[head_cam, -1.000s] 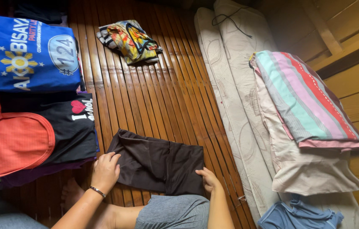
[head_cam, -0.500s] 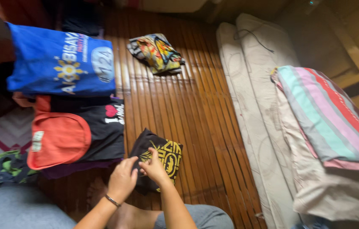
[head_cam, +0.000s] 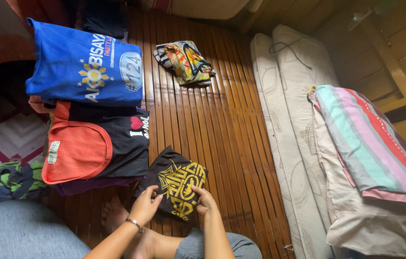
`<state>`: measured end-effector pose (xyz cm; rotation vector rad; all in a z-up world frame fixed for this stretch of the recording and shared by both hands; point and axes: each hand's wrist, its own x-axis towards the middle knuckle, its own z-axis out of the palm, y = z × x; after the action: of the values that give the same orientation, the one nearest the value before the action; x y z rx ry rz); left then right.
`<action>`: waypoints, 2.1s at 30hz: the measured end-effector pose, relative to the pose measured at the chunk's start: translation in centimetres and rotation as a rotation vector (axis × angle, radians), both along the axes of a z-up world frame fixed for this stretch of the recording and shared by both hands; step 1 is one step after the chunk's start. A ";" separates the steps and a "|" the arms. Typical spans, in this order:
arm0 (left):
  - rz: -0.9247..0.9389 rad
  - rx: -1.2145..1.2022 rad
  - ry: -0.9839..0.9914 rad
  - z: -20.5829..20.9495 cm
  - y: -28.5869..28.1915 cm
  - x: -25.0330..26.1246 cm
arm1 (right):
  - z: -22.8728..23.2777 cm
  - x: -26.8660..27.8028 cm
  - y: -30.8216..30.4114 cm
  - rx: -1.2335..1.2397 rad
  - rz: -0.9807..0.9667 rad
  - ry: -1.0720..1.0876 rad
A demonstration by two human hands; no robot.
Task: The person sits on a bamboo floor and folds several t-shirts one by one. They smooth each shirt, fold the sleeves and sides, and place the folded items into a growing stack on the left.
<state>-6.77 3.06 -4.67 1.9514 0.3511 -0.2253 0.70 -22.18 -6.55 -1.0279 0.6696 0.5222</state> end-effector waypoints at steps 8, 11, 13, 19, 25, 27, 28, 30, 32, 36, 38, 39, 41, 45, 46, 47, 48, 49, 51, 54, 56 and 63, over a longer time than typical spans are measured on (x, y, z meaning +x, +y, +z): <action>0.273 -1.334 0.749 1.8 -1.9 6.1 | 16.1 -3.3 2.0 -0.297 0.756 -0.515; 0.136 -1.481 0.654 1.7 -0.6 8.6 | 20.2 -4.0 0.3 -0.883 1.224 -0.693; 0.052 -1.579 0.592 -0.1 0.4 8.8 | 19.9 -5.0 -1.5 -1.160 1.333 -0.773; 0.145 -0.924 0.466 -7.8 -0.5 7.1 | 9.7 -6.1 -7.1 -1.496 0.917 -0.653; 0.220 -0.085 0.145 -8.6 -7.4 2.0 | 2.1 -4.8 -8.3 -1.214 0.640 -0.015; 0.137 -0.080 0.168 -7.1 -8.4 1.9 | 1.9 -4.2 -7.9 -1.342 0.695 -0.014; 0.074 -0.143 0.252 -6.1 -8.5 1.7 | 2.1 -4.5 -7.7 -1.405 0.724 -0.010; -0.011 -0.221 0.248 -3.3 -8.2 1.5 | 3.3 -5.0 -7.3 -0.969 0.549 -0.003; -0.051 -0.248 0.065 0.7 -6.7 2.6 | 5.2 -4.8 -6.4 -0.741 0.423 -0.118; -0.111 -0.470 -0.347 10.4 -0.4 5.1 | 10.6 -2.8 -2.7 -0.556 0.178 -0.477; -0.089 -0.472 -0.463 15.0 3.8 5.5 | 13.5 -1.0 0.5 -0.447 0.152 -0.763; -0.050 -0.422 -0.505 17.0 6.3 5.1 | 14.8 -0.2 2.3 -0.381 0.129 -0.803; 0.037 -0.380 -0.528 20.3 11.2 4.7 | 16.8 1.4 6.7 -0.238 0.082 -0.891; 0.292 -0.032 -0.575 22.8 19.5 3.9 | 17.3 3.5 16.5 -0.258 0.191 -0.968; 0.357 0.222 -0.572 22.7 21.3 3.7 | 17.0 3.9 18.7 -0.284 0.231 -0.926; 0.397 0.315 -0.480 22.3 22.7 3.3 | 16.6 3.9 20.7 -0.524 0.343 -0.869; 0.434 0.405 -0.386 21.7 23.7 2.7 | 16.3 3.6 22.3 -0.765 0.451 -0.798; 0.470 0.494 -0.292 21.1 24.1 2.4 | 16.2 3.5 23.3 -1.004 0.556 -0.716; 0.478 0.589 -0.343 20.2 24.6 2.5 | 16.8 3.5 24.3 -1.112 0.623 -0.589; 0.450 0.714 -0.498 19.0 24.1 3.7 | 18.5 3.3 25.1 -1.216 0.523 -0.781; 0.414 0.786 -0.532 18.3 22.8 5.4 | 19.9 4.0 25.6 -1.269 0.448 -0.969; 0.306 0.896 -0.493 15.5 19.7 11.2 | 20.5 6.8 31.3 -1.572 0.560 -1.262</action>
<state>4.45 22.78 10.83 2.6778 0.4559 0.7229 7.54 9.08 13.91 -2.6652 -0.5836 -0.4141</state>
